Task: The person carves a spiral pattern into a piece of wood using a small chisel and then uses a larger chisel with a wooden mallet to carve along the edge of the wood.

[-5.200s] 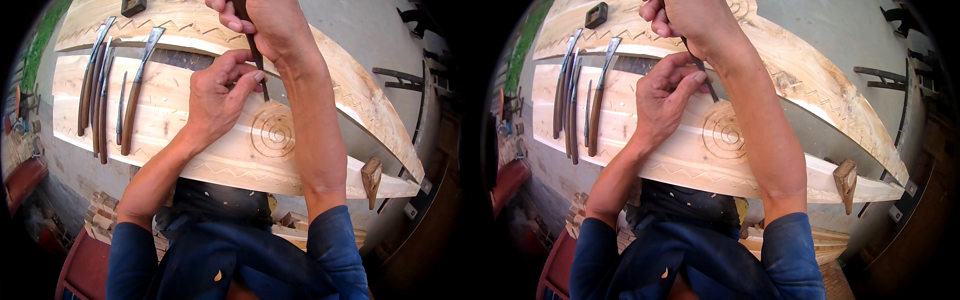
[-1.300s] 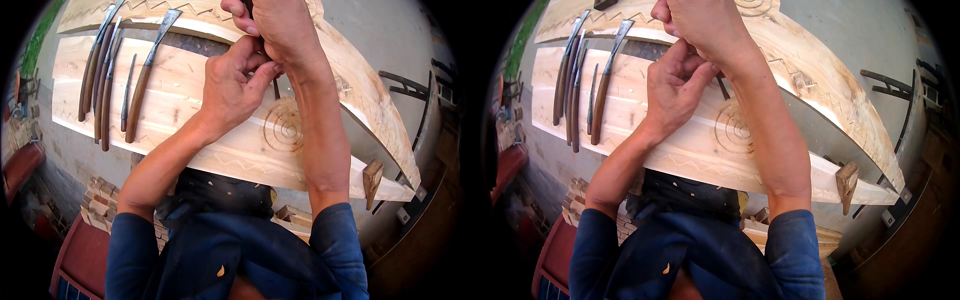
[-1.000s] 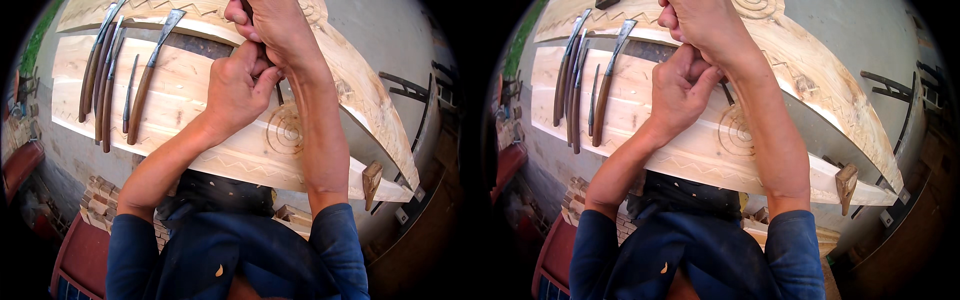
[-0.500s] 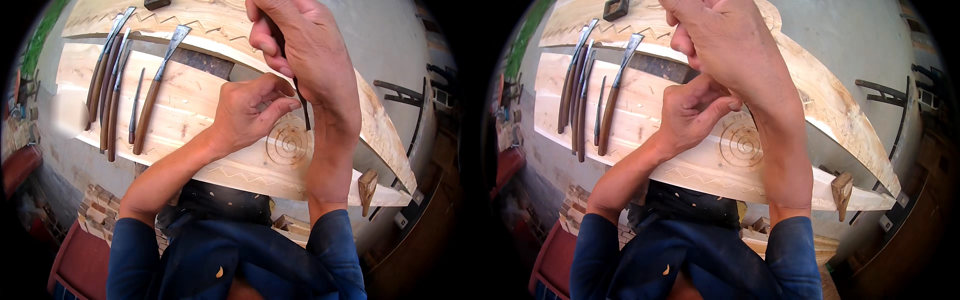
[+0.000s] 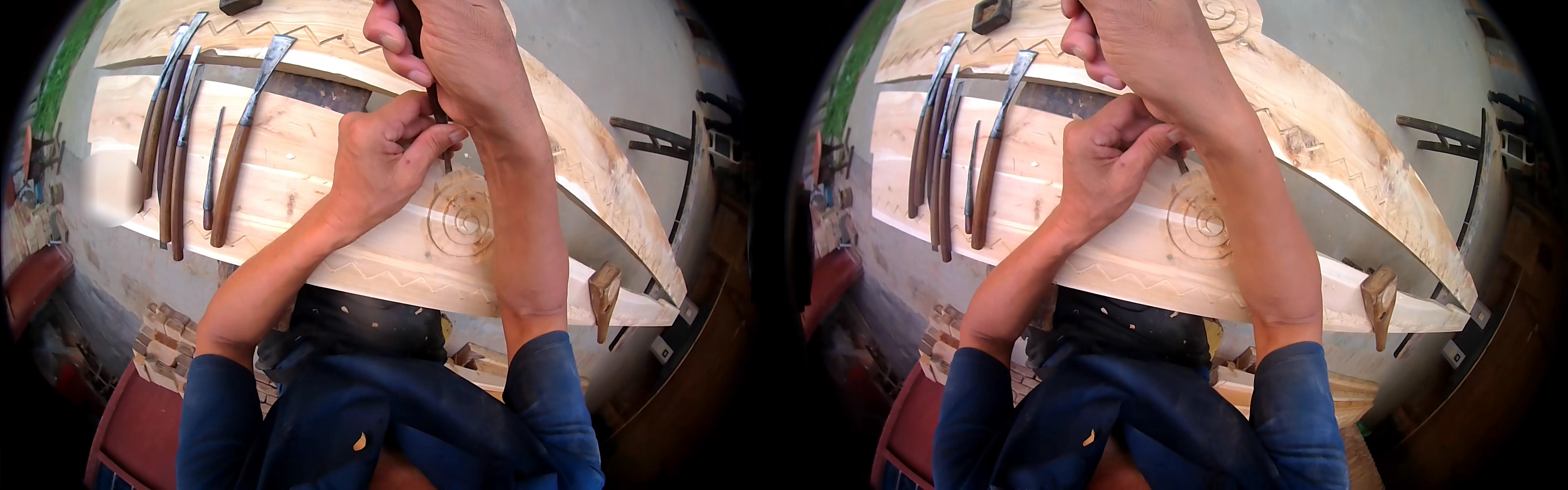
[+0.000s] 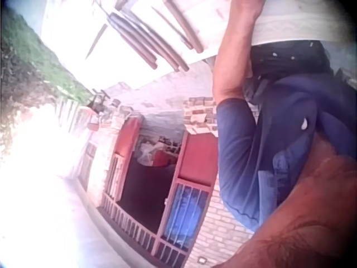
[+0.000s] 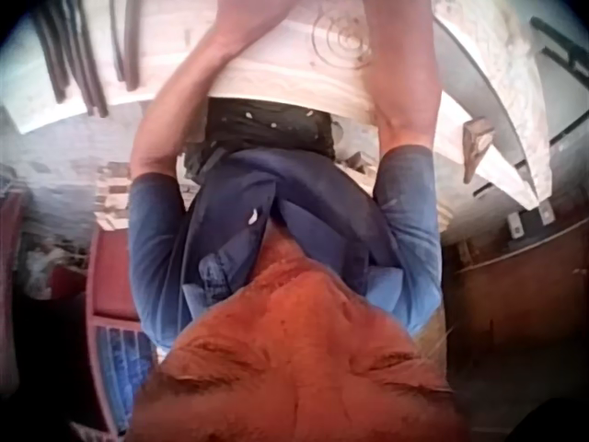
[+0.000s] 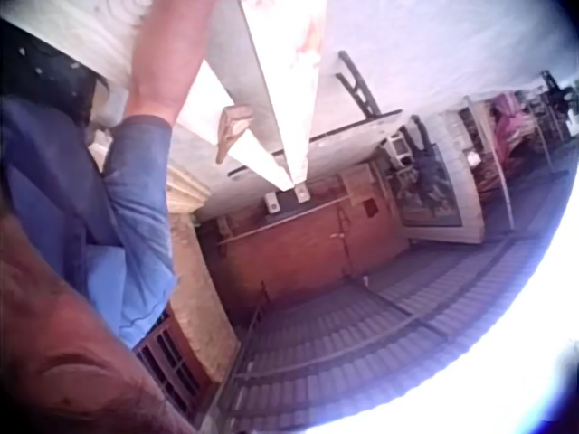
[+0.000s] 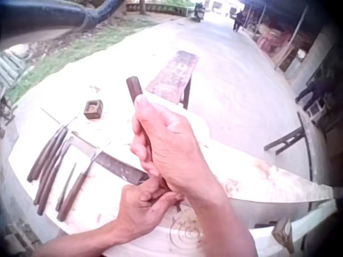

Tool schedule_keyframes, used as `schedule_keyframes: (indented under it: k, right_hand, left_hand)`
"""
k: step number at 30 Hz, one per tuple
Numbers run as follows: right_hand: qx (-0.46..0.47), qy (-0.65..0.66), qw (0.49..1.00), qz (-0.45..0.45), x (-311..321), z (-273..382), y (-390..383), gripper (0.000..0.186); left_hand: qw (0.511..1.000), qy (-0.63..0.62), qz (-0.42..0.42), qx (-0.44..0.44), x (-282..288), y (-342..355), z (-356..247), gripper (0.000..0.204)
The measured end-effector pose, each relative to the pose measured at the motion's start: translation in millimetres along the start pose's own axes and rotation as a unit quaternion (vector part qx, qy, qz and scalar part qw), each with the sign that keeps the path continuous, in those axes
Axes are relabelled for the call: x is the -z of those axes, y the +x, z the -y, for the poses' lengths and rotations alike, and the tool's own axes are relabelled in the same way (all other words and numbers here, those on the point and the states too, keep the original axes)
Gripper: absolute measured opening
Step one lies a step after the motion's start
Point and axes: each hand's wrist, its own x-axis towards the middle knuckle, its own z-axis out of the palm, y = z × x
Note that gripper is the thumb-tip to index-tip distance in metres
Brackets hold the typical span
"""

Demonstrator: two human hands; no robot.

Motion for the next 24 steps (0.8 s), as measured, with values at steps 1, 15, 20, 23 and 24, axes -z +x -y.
schedule_keyframes:
  k: [1, 15, 20, 23, 24]
  right_hand:
    - [0.006, 0.005, 1.000, 0.004, -0.9, -1.2, 0.6, 0.045]
    - [0.009, 0.000, 1.000, -0.004, -0.4, -8.8, 5.7, 0.042]
    - [-0.030, -0.019, 0.999, -0.010, -0.2, -24.2, 16.4, 0.040]
    - [-0.067, -0.033, 0.997, -0.030, -0.9, -22.7, 16.9, 0.038]
    - [-0.068, -0.033, 0.997, -0.029, -0.3, -26.0, 17.8, 0.038]
  left_hand:
    - [1.000, -0.001, 0.000, 0.001, 0.7, -0.3, 0.0, 0.012]
    - [1.000, 0.021, -0.016, -0.013, 1.5, 0.3, 5.7, 0.016]
    - [0.997, 0.063, -0.050, -0.022, -0.9, 0.5, 9.2, 0.018]
    - [0.991, 0.111, -0.064, -0.032, 0.5, 1.5, 4.0, 0.021]
    - [0.987, 0.144, -0.060, -0.046, 1.5, 1.9, 1.7, 0.022]
